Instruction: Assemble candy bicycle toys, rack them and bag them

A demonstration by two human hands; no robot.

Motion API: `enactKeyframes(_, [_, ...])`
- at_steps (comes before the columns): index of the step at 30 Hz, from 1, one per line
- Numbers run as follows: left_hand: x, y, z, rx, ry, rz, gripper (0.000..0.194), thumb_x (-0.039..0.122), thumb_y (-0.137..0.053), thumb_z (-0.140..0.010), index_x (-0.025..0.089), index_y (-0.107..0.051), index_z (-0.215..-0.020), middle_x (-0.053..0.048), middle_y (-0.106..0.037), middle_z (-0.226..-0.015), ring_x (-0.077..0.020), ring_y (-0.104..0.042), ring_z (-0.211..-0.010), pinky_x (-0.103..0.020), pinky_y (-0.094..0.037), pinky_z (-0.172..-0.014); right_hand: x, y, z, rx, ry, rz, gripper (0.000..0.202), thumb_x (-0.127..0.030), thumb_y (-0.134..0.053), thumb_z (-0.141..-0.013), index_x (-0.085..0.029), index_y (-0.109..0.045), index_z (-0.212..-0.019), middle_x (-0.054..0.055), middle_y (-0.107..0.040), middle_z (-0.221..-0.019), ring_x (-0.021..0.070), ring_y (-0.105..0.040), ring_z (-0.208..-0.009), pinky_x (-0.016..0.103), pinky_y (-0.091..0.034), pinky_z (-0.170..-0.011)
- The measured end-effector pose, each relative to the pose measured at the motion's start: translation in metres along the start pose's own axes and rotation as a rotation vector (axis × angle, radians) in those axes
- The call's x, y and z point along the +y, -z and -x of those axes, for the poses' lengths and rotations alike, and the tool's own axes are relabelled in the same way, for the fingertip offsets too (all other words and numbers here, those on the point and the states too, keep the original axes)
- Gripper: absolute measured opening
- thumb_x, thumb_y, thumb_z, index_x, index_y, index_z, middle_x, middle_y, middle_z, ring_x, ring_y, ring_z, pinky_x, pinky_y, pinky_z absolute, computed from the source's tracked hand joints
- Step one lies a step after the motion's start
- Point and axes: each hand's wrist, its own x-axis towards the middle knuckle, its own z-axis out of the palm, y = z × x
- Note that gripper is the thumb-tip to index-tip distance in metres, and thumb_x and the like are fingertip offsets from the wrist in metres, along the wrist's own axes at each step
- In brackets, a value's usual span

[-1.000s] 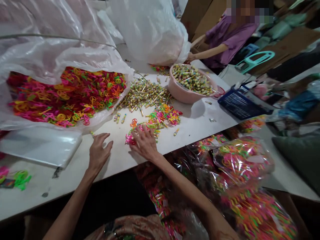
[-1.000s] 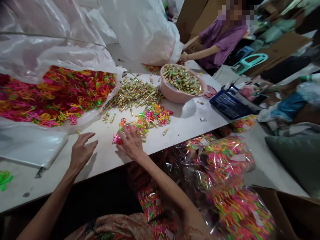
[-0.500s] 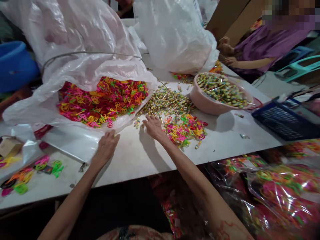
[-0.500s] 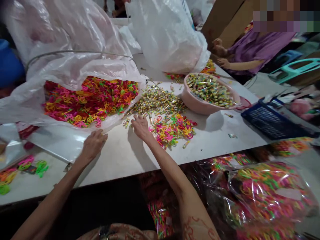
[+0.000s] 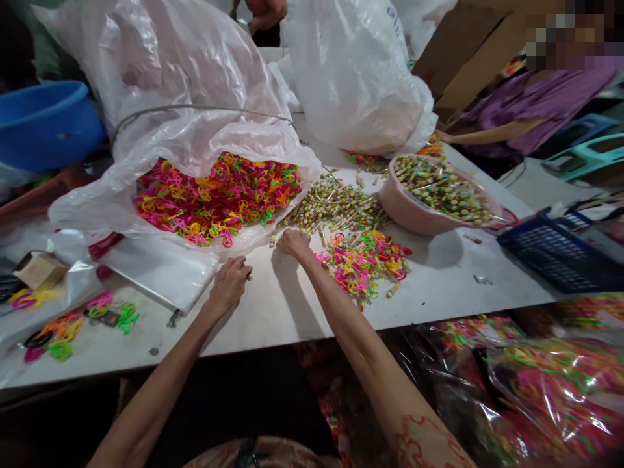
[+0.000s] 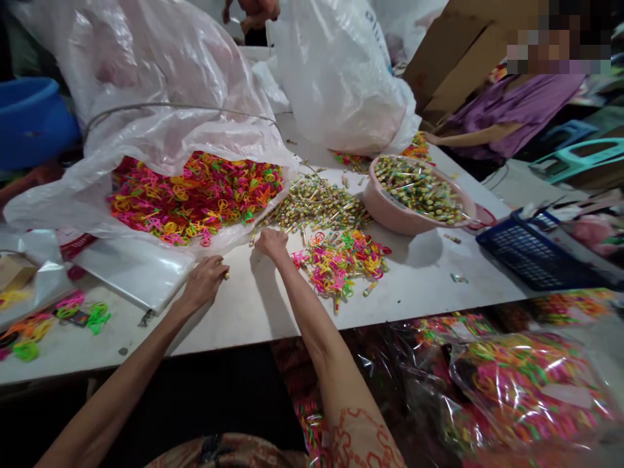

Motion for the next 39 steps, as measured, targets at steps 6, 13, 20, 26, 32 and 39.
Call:
enactKeyframes(6, [-0.003, -0.008, 0.009, 0.106, 0.11, 0.239, 0.016, 0.02, -0.051, -0.085, 0.017, -0.066, -0.081, -0.011, -0.055, -0.125, -0.0215, -0.06, -0.102, -0.035, -0.049, -0.087, -0.006, 0.003, 0.004, 0.097, 0.294, 0.118, 0.039, -0.017, -0.036, -0.092, -0.016, -0.053, -0.127, 0.016, -0.062, -0.123, 0.0259, -0.056, -0.115, 0.035, -0.045, -0.088])
enactKeyframes(13, [-0.003, -0.005, 0.015, 0.058, 0.34, 0.204, 0.033, 0.012, -0.052, -0.078, 0.017, -0.066, -0.108, -0.007, -0.064, -0.09, -0.0211, -0.061, -0.083, -0.034, -0.047, -0.078, -0.012, -0.01, 0.016, 0.047, 0.487, 0.246, 0.038, -0.006, -0.03, -0.092, -0.014, -0.06, -0.113, 0.015, -0.058, -0.123, 0.0241, -0.052, -0.114, 0.031, -0.047, -0.08])
enactKeyframes(20, [0.001, -0.002, 0.021, 0.063, 0.348, 0.276, 0.024, 0.023, -0.051, -0.086, 0.018, -0.071, -0.098, -0.006, -0.065, -0.088, -0.0184, -0.061, -0.08, -0.03, -0.045, -0.075, -0.002, -0.001, 0.024, -0.014, 0.294, 0.099, 0.034, -0.013, -0.036, -0.093, -0.019, -0.06, -0.116, 0.012, -0.062, -0.119, 0.0221, -0.061, -0.104, 0.029, -0.044, -0.08])
enactKeyframes(26, [0.017, -0.003, 0.016, -0.002, 0.248, 0.145, 0.027, 0.015, -0.048, -0.086, 0.02, -0.07, -0.101, -0.008, -0.063, -0.092, -0.022, -0.058, -0.092, -0.033, -0.045, -0.079, 0.02, 0.008, 0.024, 0.022, 0.194, 0.04, 0.039, -0.014, -0.036, -0.089, -0.02, -0.055, -0.122, 0.01, -0.066, -0.117, 0.0239, -0.059, -0.109, 0.031, -0.044, -0.079])
enactKeyframes(32, [0.02, -0.002, 0.016, -0.039, 0.184, 0.094, 0.028, 0.011, -0.046, -0.087, 0.024, -0.07, -0.093, -0.007, -0.059, -0.093, -0.0223, -0.054, -0.096, -0.031, -0.044, -0.075, 0.015, 0.002, 0.027, 0.044, 0.292, 0.065, 0.048, -0.02, -0.04, -0.087, -0.025, -0.05, -0.133, 0.01, -0.062, -0.12, 0.0278, -0.061, -0.107, 0.036, -0.044, -0.082])
enactKeyframes(39, [0.021, -0.002, 0.018, -0.053, 0.176, 0.098, 0.028, 0.012, -0.045, -0.087, 0.024, -0.069, -0.093, -0.007, -0.059, -0.094, -0.0228, -0.052, -0.096, -0.033, -0.045, -0.078, 0.001, -0.008, 0.025, -0.001, 0.48, 0.226, 0.042, -0.014, -0.039, -0.086, -0.017, -0.058, -0.124, 0.016, -0.062, -0.118, 0.0274, -0.061, -0.106, 0.035, -0.045, -0.08])
